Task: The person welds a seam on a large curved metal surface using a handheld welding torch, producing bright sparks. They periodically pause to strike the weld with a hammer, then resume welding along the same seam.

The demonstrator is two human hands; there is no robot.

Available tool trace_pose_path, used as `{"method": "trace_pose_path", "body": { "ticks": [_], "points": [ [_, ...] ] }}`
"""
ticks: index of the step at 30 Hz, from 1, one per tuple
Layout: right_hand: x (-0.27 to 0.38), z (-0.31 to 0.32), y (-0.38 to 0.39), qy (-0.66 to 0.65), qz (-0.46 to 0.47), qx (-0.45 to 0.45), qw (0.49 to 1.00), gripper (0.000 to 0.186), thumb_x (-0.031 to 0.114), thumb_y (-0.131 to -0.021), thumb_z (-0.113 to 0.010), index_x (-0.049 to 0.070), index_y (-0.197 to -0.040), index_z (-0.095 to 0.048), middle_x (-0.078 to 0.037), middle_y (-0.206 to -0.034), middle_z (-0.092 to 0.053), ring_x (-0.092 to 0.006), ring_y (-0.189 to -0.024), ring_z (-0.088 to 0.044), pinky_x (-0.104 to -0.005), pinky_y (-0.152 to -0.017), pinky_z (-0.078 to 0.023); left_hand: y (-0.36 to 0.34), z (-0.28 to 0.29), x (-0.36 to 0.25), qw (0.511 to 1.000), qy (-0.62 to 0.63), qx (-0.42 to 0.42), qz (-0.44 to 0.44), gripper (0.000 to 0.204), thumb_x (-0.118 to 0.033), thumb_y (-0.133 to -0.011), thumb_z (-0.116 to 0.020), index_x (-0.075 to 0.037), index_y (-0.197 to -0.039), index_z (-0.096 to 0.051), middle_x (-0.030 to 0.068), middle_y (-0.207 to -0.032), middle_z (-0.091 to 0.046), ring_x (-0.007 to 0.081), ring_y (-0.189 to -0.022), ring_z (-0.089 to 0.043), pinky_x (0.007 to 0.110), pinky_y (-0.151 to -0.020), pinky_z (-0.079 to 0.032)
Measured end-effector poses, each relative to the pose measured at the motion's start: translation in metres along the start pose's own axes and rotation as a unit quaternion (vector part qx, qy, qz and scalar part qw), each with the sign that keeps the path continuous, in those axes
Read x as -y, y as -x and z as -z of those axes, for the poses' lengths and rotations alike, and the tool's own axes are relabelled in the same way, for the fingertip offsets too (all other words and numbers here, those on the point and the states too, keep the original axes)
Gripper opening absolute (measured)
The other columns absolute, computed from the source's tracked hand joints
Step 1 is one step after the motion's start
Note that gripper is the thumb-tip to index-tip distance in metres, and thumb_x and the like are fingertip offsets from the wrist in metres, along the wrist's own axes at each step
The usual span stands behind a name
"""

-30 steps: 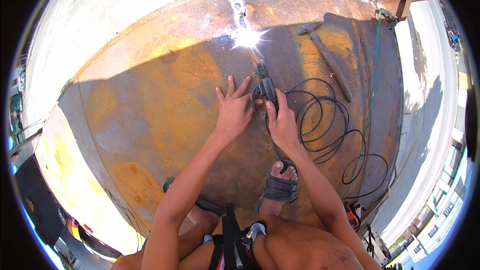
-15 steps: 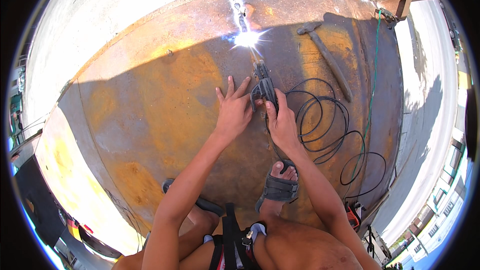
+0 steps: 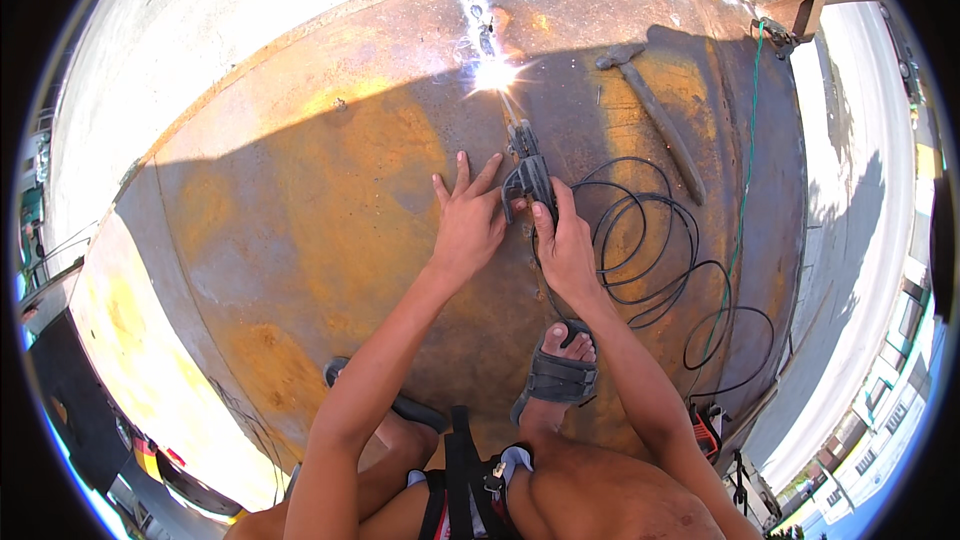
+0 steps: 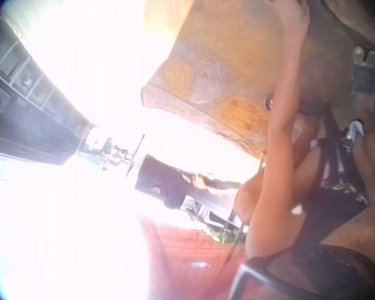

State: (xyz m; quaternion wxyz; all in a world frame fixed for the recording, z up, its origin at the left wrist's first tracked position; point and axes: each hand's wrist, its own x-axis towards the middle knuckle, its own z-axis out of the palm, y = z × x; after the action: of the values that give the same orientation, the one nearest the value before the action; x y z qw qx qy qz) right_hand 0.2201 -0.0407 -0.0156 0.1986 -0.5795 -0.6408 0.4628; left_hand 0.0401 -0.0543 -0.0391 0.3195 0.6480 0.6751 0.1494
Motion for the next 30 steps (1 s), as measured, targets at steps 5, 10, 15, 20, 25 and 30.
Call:
{"method": "trace_pose_path", "body": {
  "ticks": [5, 10, 15, 20, 25, 30],
  "points": [
    [0.001, 0.000, 0.000, -0.004, -0.004, 0.003, 1.000, 0.049, 0.031, -0.114, -0.055, -0.001, -0.151, -0.045, -0.036, -0.112, -0.072, -0.0573, -0.105, -0.069, -0.0597, -0.083, -0.055, 0.000, -0.001, 0.001, 1.000, -0.005, -0.001, 0.001, 0.034, -0.036, -0.105, -0.067, -0.012, -0.125, -0.080, 0.0117, -0.170, -0.046, 0.0555, -0.160, -0.024, 0.084, -0.120, -0.015],
    [0.000, 0.000, -0.001, 0.003, -0.002, 0.001, 1.000, 0.049, 0.031, -0.114, -0.055, 0.000, -0.151, -0.045, -0.036, -0.112, -0.072, -0.0574, -0.105, -0.069, -0.0599, -0.083, -0.055, 0.000, -0.002, 0.002, 1.000, -0.008, -0.001, 0.000, 0.033, -0.035, -0.105, -0.067, -0.011, -0.124, -0.080, 0.0117, -0.170, -0.046, 0.0554, -0.160, -0.024, 0.084, -0.120, -0.015],
    [0.001, 0.000, 0.001, -0.006, 0.004, -0.011, 1.000, 0.049, 0.031, -0.114, -0.055, 0.001, -0.151, -0.045, -0.034, -0.110, -0.072, -0.0559, -0.103, -0.070, -0.0579, -0.082, -0.056, 0.000, 0.000, -0.001, 1.000, 0.005, -0.010, -0.004, 0.034, -0.036, -0.104, -0.068, -0.012, -0.124, -0.080, 0.0135, -0.168, -0.048, 0.0567, -0.159, -0.026, 0.085, -0.120, -0.016],
    [-0.011, 0.000, 0.008, -0.026, 0.098, -0.088, 0.991, 0.051, 0.035, -0.115, -0.054, -0.001, -0.150, -0.046, -0.029, -0.101, -0.073, -0.0486, -0.092, -0.074, -0.0502, -0.078, -0.057, 0.001, -0.001, -0.004, 1.000, 0.010, -0.022, -0.006, 0.043, -0.046, -0.100, -0.070, -0.018, -0.133, -0.077, 0.0145, -0.168, -0.049, 0.0570, -0.159, -0.026, 0.085, -0.120, -0.014],
    [-0.010, 0.003, 0.011, -0.022, 0.081, -0.068, 0.994, 0.052, 0.036, -0.115, -0.054, -0.002, -0.150, -0.046, -0.028, -0.103, -0.073, -0.0475, -0.092, -0.075, -0.0488, -0.079, -0.057, 0.002, 0.000, -0.004, 1.000, 0.012, -0.019, 0.000, 0.045, -0.046, -0.099, -0.070, -0.018, -0.133, -0.077, 0.0146, -0.168, -0.049, 0.0570, -0.159, -0.026, 0.084, -0.121, -0.014],
    [-0.010, 0.005, 0.015, -0.041, 0.068, -0.057, 0.995, 0.051, 0.036, -0.115, -0.054, -0.002, -0.149, -0.047, -0.029, -0.105, -0.073, -0.0483, -0.095, -0.074, -0.0499, -0.081, -0.056, 0.002, 0.003, -0.004, 1.000, 0.007, -0.003, 0.007, 0.051, -0.050, -0.098, -0.071, -0.021, -0.139, -0.075, 0.0142, -0.170, -0.046, 0.0555, -0.161, -0.023, 0.083, -0.122, -0.012]
  ]
}}
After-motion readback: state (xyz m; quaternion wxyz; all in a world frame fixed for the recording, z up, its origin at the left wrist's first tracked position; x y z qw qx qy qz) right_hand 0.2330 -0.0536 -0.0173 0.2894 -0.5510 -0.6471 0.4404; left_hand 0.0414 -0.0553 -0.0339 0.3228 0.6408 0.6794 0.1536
